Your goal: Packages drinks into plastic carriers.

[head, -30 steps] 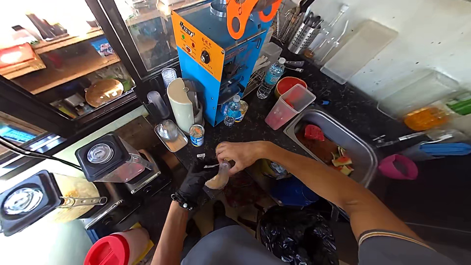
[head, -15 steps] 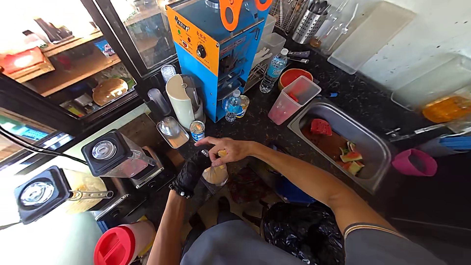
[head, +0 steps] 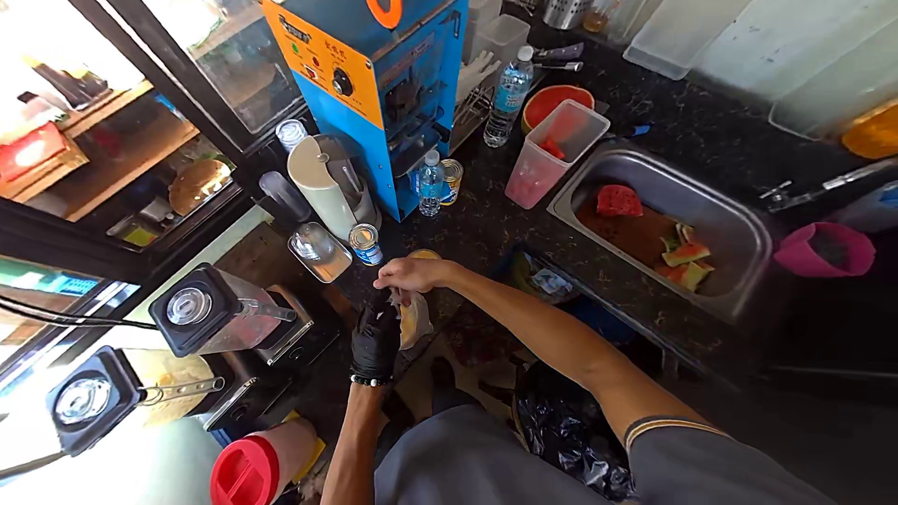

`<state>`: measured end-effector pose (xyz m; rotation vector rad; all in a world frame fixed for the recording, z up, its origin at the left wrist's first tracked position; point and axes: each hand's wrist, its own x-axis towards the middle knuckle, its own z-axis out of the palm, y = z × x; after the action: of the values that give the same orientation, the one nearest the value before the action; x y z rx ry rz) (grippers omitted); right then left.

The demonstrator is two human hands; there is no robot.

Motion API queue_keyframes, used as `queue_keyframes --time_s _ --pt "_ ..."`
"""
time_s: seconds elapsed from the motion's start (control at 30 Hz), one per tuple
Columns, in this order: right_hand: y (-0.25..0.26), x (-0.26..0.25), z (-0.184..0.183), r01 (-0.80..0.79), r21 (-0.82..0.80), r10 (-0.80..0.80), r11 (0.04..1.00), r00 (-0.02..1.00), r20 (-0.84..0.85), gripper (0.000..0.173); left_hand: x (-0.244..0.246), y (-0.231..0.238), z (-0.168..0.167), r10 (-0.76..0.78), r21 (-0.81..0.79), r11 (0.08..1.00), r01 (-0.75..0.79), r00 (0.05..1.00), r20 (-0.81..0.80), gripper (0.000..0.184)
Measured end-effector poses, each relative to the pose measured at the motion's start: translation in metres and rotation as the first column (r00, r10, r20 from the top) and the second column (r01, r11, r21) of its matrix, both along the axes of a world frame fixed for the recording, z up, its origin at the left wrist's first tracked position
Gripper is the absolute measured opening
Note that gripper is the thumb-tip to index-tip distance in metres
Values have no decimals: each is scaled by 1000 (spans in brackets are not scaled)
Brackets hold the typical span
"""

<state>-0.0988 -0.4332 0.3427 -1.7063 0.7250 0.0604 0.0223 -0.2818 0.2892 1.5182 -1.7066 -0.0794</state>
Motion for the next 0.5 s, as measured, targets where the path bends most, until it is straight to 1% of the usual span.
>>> queue_keyframes --time_s 0.03,0.07,0.1,0.13,0.17,0.2,0.23,0.27,0.3,0.33,0.37,0.4,0.43,0.5 --pt "0 2 3 -33 -7 32 999 998 -51 42 -1 1 2 13 10 1000 -13 999 45 11" --pt "2 4 5 -30 -67 25 997 998 -65 40 -1 1 8 16 71 997 -20 998 54 15" --pt "7 3 5 32 -169 -38 985 999 -34 35 0 1 16 18 173 985 -25 999 42 17" --pt "17 -1 4 157 -283 -148 946 988 52 28 2 -1 24 20 288 958 -20 1000 4 17" --pt "32 -8 4 310 -384 -265 870 950 168 24 6 -4 32 28 394 919 0 998 -63 16" --pt "50 -17 6 454 -444 -367 772 890 273 20 9 -5 40 49 493 869 37 986 -161 17" --pt "67 -26 14 560 -417 -455 716 827 329 20 13 -5 45 79 559 822 105 952 -295 17" --pt "82 -34 20 614 -330 -532 717 788 310 25 17 -5 48 101 581 789 201 890 -445 16" --pt "94 -41 19 607 -225 -566 762 793 223 33 20 -4 50 114 565 767 303 803 -585 18" --pt "104 -47 12 573 -120 -562 811 819 111 41 22 -4 51 124 542 746 387 719 -684 19" --pt "110 -48 2 554 -28 -553 832 832 39 46 23 -4 50 128 528 723 446 665 -736 18" --pt "116 -47 -11 568 55 -571 821 820 36 45 25 -5 47 123 525 702 481 644 -755 15" --pt "120 -45 -20 604 129 -615 787 785 74 40 25 -7 45 123 536 685 494 647 -753 12" --pt "125 -41 -26 686 300 -741 663 658 132 24 24 -8 45 145 565 668 484 660 -737 10"
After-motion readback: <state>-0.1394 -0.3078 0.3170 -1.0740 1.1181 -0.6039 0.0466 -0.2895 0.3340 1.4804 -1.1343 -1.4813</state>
